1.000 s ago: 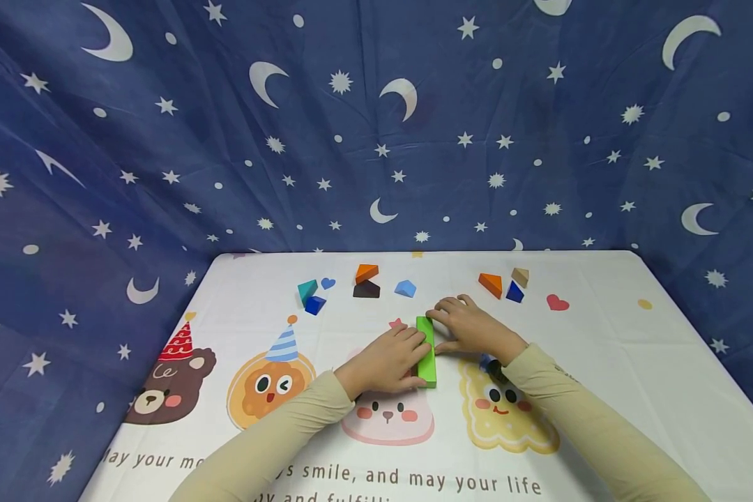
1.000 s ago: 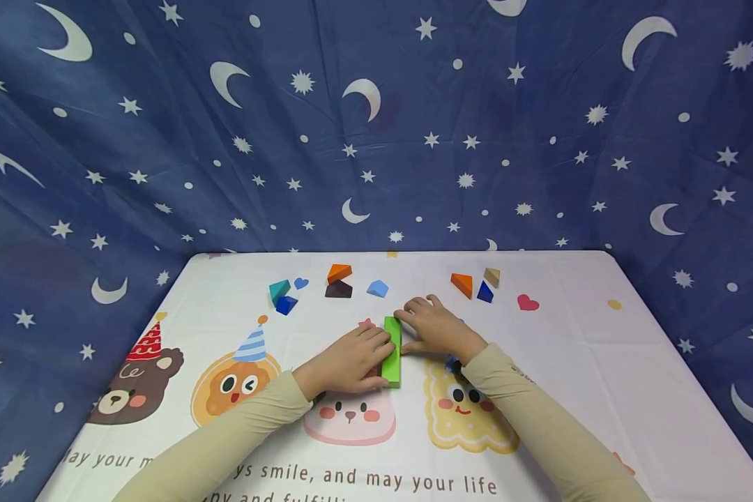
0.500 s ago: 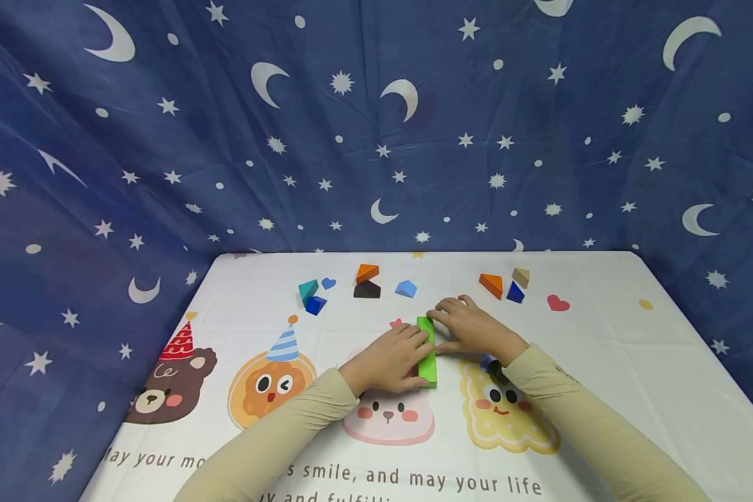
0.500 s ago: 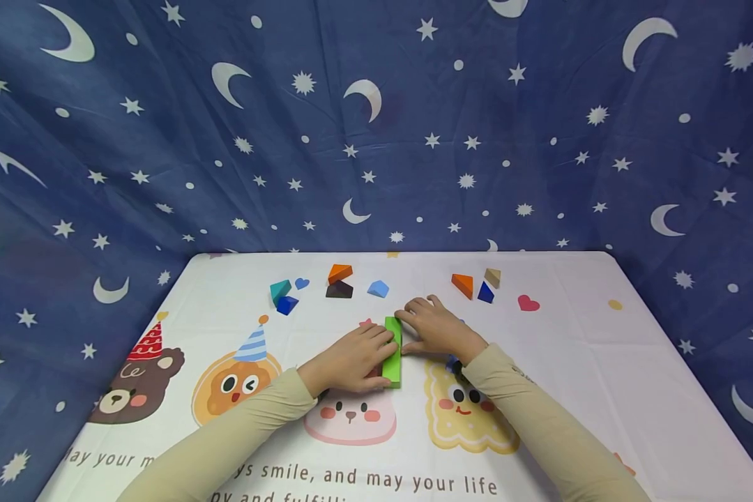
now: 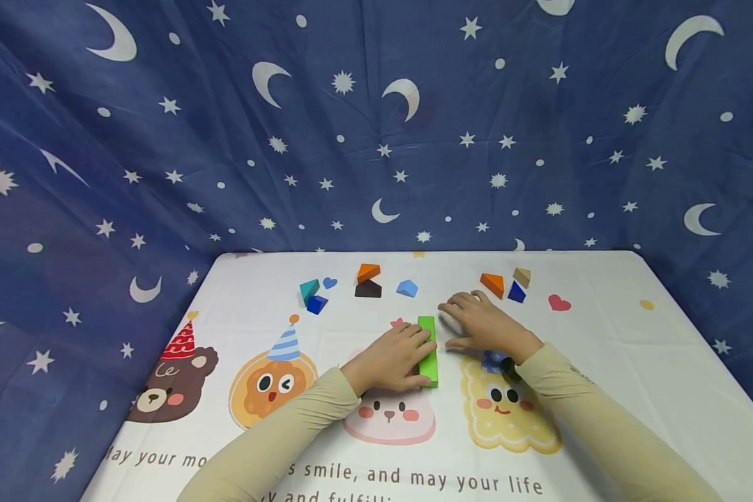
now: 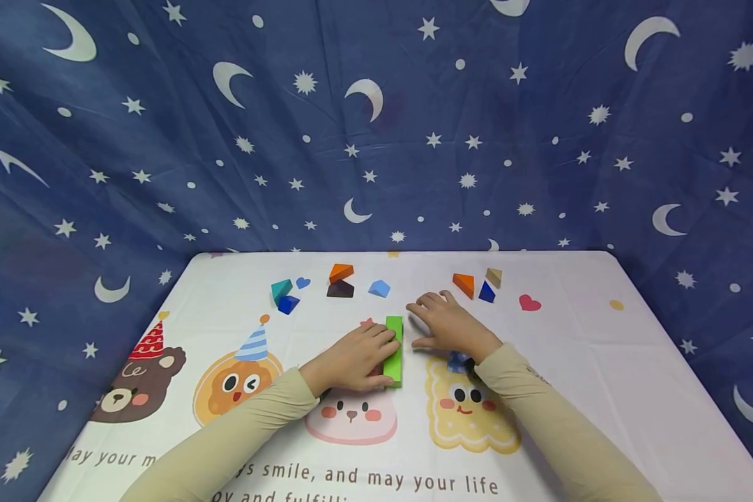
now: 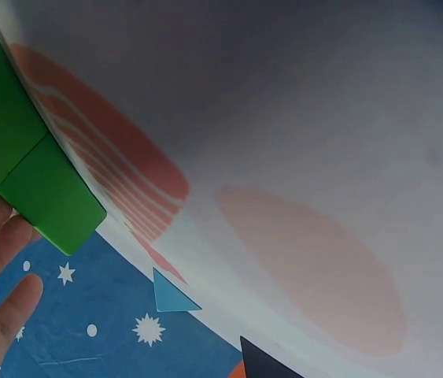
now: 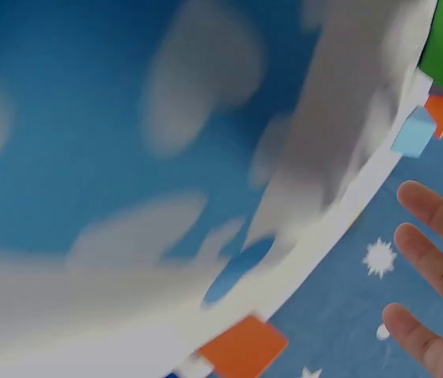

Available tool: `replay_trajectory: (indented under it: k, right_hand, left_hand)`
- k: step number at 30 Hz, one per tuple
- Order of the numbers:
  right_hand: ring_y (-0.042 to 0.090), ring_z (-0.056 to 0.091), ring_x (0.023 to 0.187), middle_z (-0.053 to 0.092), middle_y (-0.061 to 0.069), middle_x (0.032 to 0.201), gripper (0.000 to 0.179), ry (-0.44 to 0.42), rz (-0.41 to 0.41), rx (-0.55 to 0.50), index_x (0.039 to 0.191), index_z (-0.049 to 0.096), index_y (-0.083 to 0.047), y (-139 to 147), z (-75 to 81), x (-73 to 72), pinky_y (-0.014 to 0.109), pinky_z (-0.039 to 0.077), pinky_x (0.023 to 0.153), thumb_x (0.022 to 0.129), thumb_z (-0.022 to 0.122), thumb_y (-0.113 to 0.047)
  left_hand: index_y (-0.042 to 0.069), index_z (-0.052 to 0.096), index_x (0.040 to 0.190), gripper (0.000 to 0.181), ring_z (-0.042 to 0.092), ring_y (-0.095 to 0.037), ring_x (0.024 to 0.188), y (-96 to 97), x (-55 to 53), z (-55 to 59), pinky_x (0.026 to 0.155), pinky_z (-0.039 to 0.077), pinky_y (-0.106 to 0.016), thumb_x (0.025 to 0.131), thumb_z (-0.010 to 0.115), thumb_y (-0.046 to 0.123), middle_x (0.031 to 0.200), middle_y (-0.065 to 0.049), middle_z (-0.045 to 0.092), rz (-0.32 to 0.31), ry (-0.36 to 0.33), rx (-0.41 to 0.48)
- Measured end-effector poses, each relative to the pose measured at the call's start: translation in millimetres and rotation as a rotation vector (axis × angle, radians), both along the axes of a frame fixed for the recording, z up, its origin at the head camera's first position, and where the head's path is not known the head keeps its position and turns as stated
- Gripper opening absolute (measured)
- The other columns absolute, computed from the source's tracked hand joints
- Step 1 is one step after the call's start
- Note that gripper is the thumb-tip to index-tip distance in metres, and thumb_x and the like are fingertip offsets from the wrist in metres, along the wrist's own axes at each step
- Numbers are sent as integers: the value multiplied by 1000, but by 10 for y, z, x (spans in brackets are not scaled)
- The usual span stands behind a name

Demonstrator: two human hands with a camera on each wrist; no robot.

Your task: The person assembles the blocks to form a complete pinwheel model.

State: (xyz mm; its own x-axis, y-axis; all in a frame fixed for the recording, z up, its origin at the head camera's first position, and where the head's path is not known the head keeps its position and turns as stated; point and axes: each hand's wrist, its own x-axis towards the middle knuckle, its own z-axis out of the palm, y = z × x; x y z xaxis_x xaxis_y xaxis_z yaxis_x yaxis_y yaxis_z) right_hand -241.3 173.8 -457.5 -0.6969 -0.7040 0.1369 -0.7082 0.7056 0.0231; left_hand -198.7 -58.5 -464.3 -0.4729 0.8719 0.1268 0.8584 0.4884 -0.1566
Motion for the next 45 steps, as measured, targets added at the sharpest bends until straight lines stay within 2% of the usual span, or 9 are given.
replay_trajectory:
  k: [7, 10, 17, 22, 27, 34, 45]
  right_hand:
    - [34, 53, 115, 59, 15, 117, 69, 51, -29, -31, 123, 55, -8, 333, 75, -19, 59, 38, 97, 71, 77, -48]
    - [34, 54, 112, 59, 15, 114, 67, 98, -39, -23, 121, 57, -7, 506, 110, -53, 61, 36, 96, 70, 79, -44]
    - [38, 51, 111, 59, 18, 107, 61, 219, -67, 36, 113, 59, -5, 892, 130, -209, 61, 35, 96, 68, 81, -39]
    - [38, 51, 112, 59, 19, 111, 58, 212, -115, 102, 115, 58, -5, 1076, 108, -329, 63, 34, 97, 71, 79, -36]
    - [38, 52, 112, 60, 19, 112, 58, 220, -118, 158, 113, 58, -4, 1151, 87, -404, 64, 36, 96, 69, 81, -34]
    - [38, 53, 110, 60, 17, 110, 59, 248, -87, 213, 113, 60, -6, 1231, 29, -501, 62, 39, 94, 63, 86, -21]
    - [34, 55, 105, 62, 14, 103, 51, 215, -64, 242, 108, 61, -7, 1192, 13, -561, 61, 39, 93, 64, 85, -17]
  left_hand:
    - [17, 51, 110, 52, 51, -17, 107, 2, 2, -13, 102, 39, -32, 87, 46, 63, 106, 2, 52, 5, -12, 14]
    - [16, 51, 109, 52, 51, -18, 107, 3, 3, -13, 101, 40, -32, 87, 46, 63, 106, 2, 53, -1, -13, 22]
    - [16, 51, 109, 52, 51, -17, 107, -7, 9, -7, 101, 40, -32, 87, 47, 63, 106, 2, 53, 1, -11, 25]
    - [17, 51, 108, 52, 51, -17, 107, -7, 13, -5, 101, 40, -32, 87, 47, 63, 105, 2, 52, 11, -20, 18]
    - [17, 51, 111, 52, 50, -16, 107, -5, 23, 3, 102, 40, -31, 87, 46, 63, 106, 3, 52, 21, -33, 5]
    - [17, 50, 111, 52, 49, -15, 106, -3, 22, -7, 101, 39, -31, 88, 45, 64, 105, 3, 51, 24, -31, 0]
    - [17, 50, 110, 52, 50, -16, 109, -7, 23, -7, 102, 39, -31, 87, 46, 63, 106, 3, 52, 26, -31, 5]
